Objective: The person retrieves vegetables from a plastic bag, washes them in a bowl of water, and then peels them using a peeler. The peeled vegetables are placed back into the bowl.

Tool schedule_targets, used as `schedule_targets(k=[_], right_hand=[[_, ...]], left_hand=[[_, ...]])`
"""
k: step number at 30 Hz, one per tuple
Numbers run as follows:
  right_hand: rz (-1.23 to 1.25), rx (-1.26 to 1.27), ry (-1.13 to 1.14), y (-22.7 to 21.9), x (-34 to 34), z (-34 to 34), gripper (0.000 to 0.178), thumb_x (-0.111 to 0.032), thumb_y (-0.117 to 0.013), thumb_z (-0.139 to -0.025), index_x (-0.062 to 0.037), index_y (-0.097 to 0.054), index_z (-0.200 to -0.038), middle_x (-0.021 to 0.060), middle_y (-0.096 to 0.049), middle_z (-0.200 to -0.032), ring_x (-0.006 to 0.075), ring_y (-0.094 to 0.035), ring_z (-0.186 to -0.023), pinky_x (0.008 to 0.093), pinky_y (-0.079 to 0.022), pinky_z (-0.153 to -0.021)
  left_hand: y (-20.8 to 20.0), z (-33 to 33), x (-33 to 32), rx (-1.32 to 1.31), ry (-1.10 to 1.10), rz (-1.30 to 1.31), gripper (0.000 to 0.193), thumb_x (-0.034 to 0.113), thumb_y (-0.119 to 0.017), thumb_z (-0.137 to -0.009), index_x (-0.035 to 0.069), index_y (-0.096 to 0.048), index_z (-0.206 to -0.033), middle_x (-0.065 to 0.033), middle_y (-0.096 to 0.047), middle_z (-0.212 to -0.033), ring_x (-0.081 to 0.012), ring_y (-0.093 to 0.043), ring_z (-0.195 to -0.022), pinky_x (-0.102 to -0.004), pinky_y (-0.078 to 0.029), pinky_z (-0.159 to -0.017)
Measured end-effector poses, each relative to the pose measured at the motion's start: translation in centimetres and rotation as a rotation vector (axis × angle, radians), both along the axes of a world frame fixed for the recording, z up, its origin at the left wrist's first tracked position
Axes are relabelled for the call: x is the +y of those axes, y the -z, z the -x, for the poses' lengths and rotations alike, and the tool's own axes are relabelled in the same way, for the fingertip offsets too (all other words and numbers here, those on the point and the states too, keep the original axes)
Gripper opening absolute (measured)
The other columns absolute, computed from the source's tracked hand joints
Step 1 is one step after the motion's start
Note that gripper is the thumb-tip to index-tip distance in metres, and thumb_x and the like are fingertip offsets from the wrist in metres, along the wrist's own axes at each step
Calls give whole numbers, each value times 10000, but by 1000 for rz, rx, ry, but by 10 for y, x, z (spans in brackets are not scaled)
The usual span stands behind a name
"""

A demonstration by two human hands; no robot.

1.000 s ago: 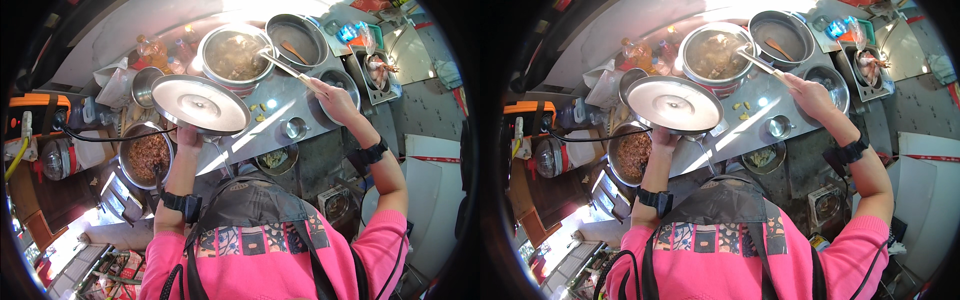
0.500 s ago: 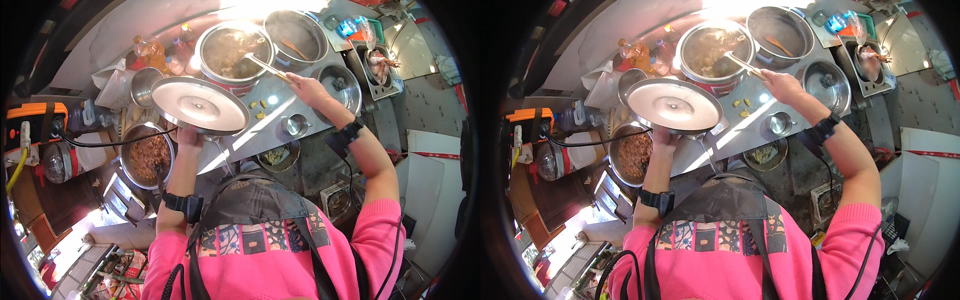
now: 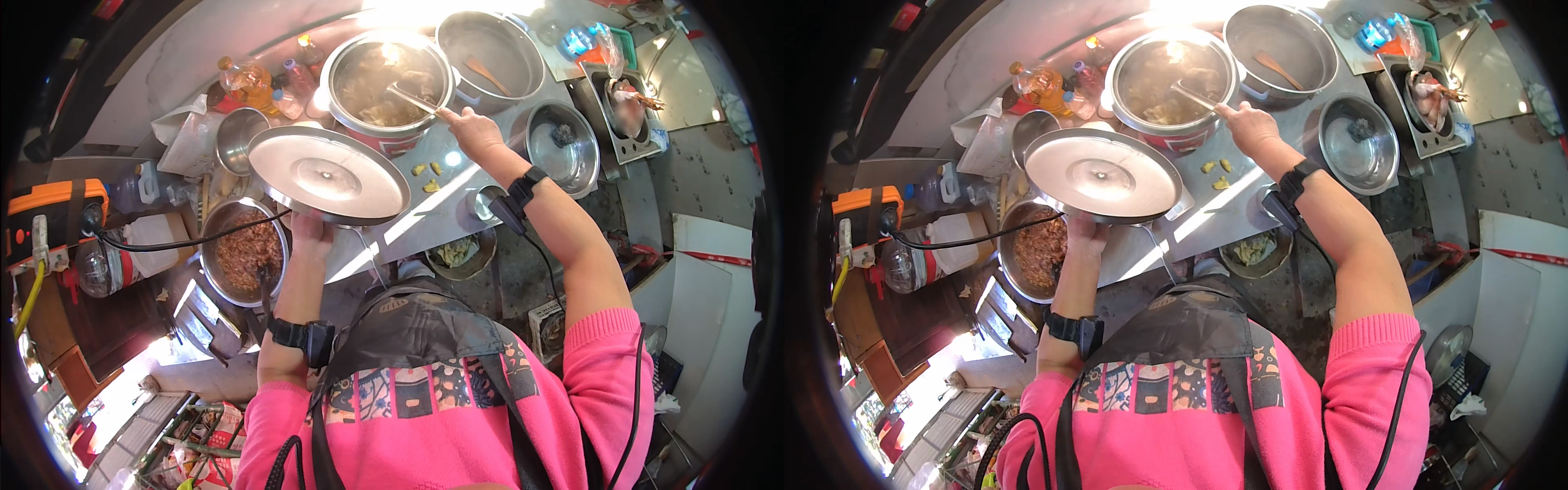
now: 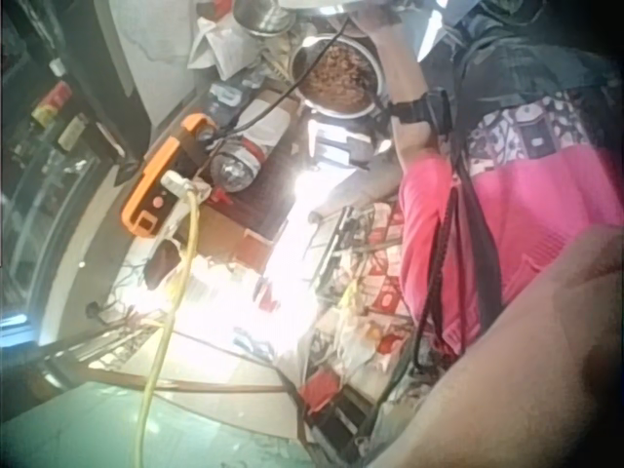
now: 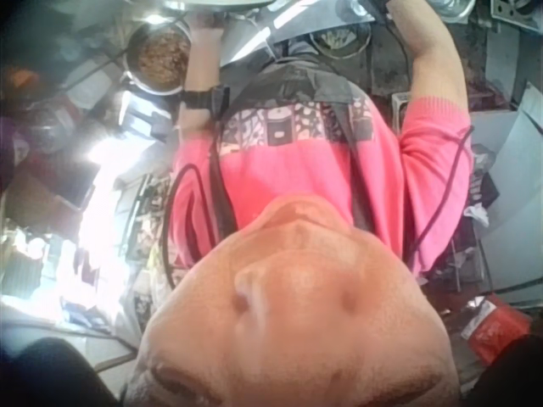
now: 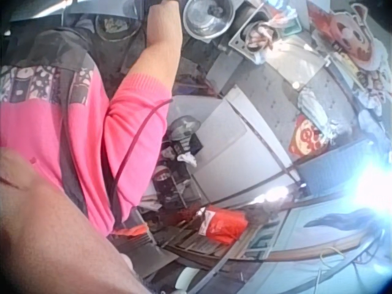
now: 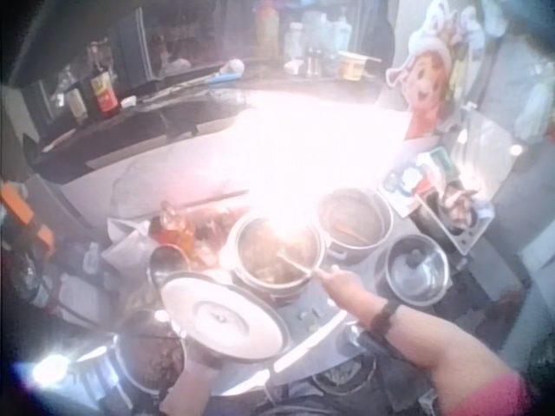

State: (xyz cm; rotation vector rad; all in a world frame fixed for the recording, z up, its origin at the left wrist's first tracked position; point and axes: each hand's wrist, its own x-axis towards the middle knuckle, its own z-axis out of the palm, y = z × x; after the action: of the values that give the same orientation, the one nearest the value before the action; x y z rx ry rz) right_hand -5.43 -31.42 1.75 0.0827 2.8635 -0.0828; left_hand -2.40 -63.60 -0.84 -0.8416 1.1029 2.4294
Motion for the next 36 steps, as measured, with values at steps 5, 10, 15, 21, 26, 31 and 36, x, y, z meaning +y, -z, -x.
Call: schedule_targets(k=[5,10,15,21,26,31,36], right_hand=[[51,-65,31,6,4,4,371,-149,-427,-875,-234,-472,-1232,150,-602,-974,295,-617,-878,405,-496,-749],[282,-168,105,-9,24,20,345,-242,-456,-877,-191,-523,-1211,124,-629,-1003,279,-599,-930,383,-461,-819],[548,-531,407,-26,39,47,303,-344,-427,-918,-125,-588,-1052,44,-449,-635,98,-420,-468,251,-361,-367],[1058,-707,795,-13,50,47,244,-328,-423,-937,-99,-453,-861,7,-400,-660,49,-296,-423,181,-230,-355],[1563,-777,1064,21,28,27,186,-272,-391,-956,-89,-413,-929,8,-433,-661,33,-345,-415,165,-247,-351],[1927,-730,1152,44,6,14,174,-235,-367,-961,-67,-405,-938,34,-470,-672,37,-382,-428,163,-272,-343],[2195,-822,1242,43,25,-14,242,-285,-373,-961,-48,-422,-942,50,-495,-692,30,-396,-433,157,-280,-349]], left_hand=[[-4,-5,12,-36,9,39,394,253,-468,-905,108,-399,-1265,-30,-481,-1235,-199,-476,-1130,-356,-408,-960],[-10,-14,10,67,88,3,418,301,-456,-909,119,-391,-1279,-24,-468,-1261,-192,-468,-1145,-348,-399,-971],[-9,-27,0,9,40,-23,438,313,-465,-903,112,-392,-1285,-31,-483,-1252,-197,-479,-1140,-349,-406,-966],[-9,-38,-1,98,49,-57,464,300,-496,-892,79,-390,-1286,-51,-498,-1238,-205,-507,-1113,-339,-438,-938],[-16,-39,4,90,88,-34,497,308,-537,-869,84,-391,-1289,-48,-495,-1244,-198,-499,-1124,-340,-426,-951],[-19,-38,10,18,51,-54,516,329,-552,-856,96,-394,-1288,-40,-493,-1248,-192,-486,-1139,-342,-406,-970],[-17,-37,11,-12,25,-54,492,330,-518,-875,103,-387,-1291,-38,-489,-1253,-195,-484,-1142,-340,-408,-970]])
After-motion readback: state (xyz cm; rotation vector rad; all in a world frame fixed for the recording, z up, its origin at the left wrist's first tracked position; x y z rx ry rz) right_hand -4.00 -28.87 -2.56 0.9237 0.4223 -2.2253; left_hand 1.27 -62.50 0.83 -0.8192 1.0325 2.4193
